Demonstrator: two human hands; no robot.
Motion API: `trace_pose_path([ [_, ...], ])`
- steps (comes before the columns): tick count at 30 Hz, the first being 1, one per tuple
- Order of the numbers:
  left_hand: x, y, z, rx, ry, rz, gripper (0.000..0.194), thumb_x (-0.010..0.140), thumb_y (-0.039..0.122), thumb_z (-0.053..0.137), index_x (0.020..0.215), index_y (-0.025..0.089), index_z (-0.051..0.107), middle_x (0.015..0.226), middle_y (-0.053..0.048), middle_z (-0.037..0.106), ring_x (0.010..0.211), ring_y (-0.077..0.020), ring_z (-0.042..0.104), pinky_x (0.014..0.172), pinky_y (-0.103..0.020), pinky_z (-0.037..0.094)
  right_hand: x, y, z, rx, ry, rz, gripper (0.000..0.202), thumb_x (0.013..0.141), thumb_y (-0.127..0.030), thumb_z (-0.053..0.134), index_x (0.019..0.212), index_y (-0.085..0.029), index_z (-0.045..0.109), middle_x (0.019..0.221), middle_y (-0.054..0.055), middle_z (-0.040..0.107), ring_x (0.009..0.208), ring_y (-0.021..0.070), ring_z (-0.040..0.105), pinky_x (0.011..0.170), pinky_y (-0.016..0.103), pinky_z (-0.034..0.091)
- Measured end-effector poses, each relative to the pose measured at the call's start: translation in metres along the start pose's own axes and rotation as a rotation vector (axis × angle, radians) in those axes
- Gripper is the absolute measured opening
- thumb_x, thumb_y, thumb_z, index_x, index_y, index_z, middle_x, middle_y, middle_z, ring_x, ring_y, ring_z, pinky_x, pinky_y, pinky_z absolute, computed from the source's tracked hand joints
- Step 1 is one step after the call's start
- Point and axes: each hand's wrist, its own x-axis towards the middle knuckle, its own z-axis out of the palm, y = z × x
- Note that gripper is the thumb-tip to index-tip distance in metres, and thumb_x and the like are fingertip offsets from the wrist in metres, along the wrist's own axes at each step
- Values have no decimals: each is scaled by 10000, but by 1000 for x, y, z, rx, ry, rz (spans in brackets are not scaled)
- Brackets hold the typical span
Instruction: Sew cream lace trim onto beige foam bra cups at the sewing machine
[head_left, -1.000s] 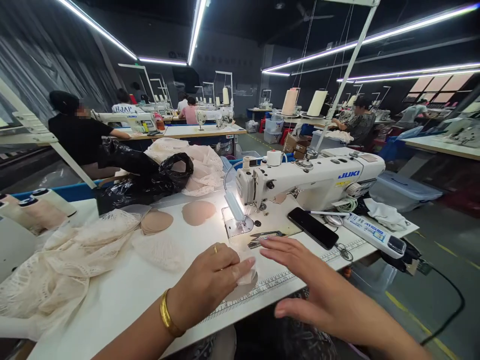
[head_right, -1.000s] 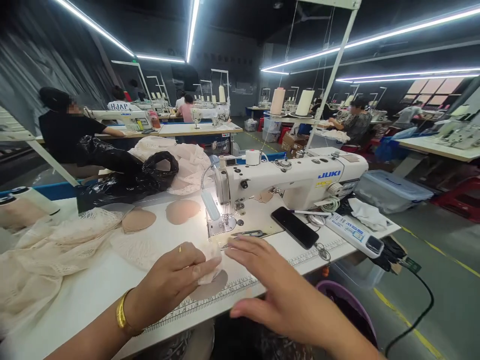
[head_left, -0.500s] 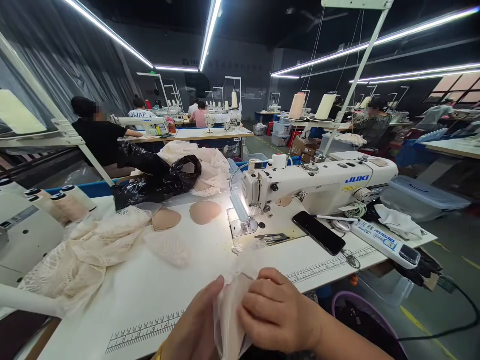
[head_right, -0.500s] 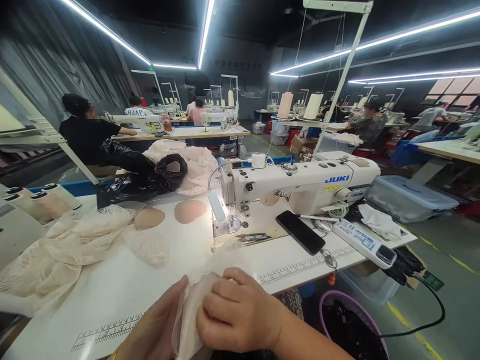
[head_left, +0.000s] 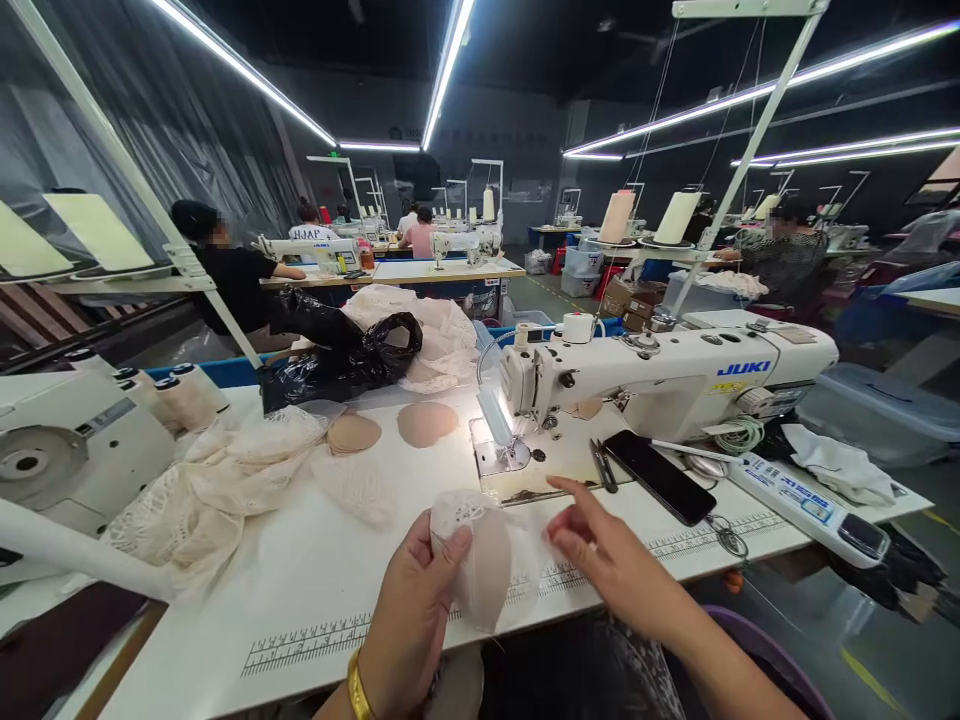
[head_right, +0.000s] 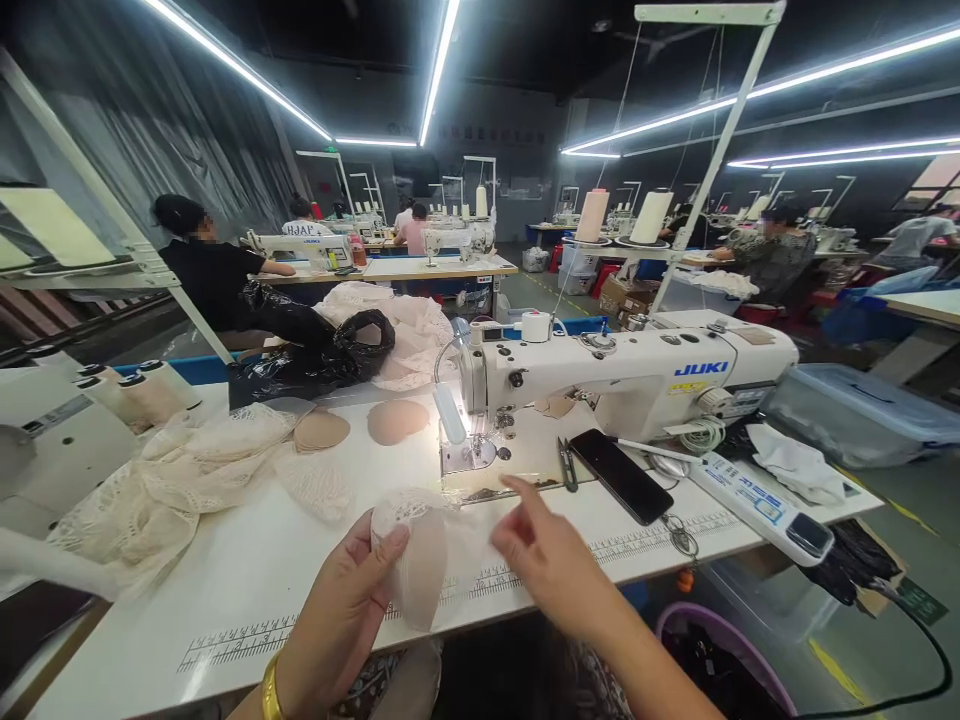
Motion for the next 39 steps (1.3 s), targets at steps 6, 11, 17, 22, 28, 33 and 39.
trace_pose_path([
  [6, 6, -13, 4, 276, -3, 149, 601, 784, 455, 859, 1288, 215, 638, 1190, -90, 724, 1073, -272, 674, 935, -352, 551, -30, -43, 61, 608, 73, 18, 792, 965, -499, 662, 1603, -334, 224, 1385, 106, 626, 1230, 274, 637, 1037, 446, 526],
  [11, 14, -6, -3, 395, 41, 57, 406, 831, 556, 762, 917, 160, 728, 799, -35, 683, 738, -179, 592, 640, -245, 481, -36, -38, 52, 278, 59, -143, 685, 997, -352, 613, 1606, -344, 301, 1553, 112, 485, 1322, 305, 576, 1033, 447, 544],
  [17, 2, -2, 1, 124, -87, -117, 537, 874, 644, 672, 1133, 174, 692, 942, -92, 710, 851, -240, 643, 763, -321, 519, -32, -32, 38, 207, 160, -168, 658, 1024, -287, 570, 1606, -354, 271, 1546, 90, 507, 1309, 276, 596, 1073, 434, 533],
  [22, 3, -11, 1, 502, -100, 84, 420, 890, 546, 716, 712, 173, 640, 710, -32, 621, 721, -193, 536, 702, -277, 454, -39, -35, 39, -7, 98, -369, 702, 985, -216, 617, 1584, -434, 322, 1521, 41, 552, 1289, 282, 615, 1048, 414, 545],
  [28, 9, -10, 3, -281, -205, -467, 541, 924, 626, 632, 1108, 128, 734, 953, -130, 751, 926, -289, 697, 842, -365, 541, -38, -38, 36, 621, 148, 1, 625, 973, -442, 676, 1527, -344, 402, 1297, 69, 674, 1099, 247, 682, 966, 383, 562],
  [33, 3, -9, 12, -380, -258, -363, 502, 865, 460, 793, 1236, 132, 717, 1107, -156, 769, 1070, -332, 706, 953, -405, 543, -35, -30, 38, 661, 50, 39, 646, 949, -451, 714, 1515, -338, 424, 1221, 52, 693, 1038, 223, 672, 974, 366, 529],
  [39, 11, -7, 21, -178, -81, -245, 389, 850, 312, 814, 1170, 102, 751, 1140, -163, 766, 1087, -335, 700, 943, -386, 555, -34, -20, 43, 650, 38, 72, 625, 939, -468, 717, 1486, -321, 453, 1222, 59, 681, 1059, 237, 658, 977, 374, 511],
])
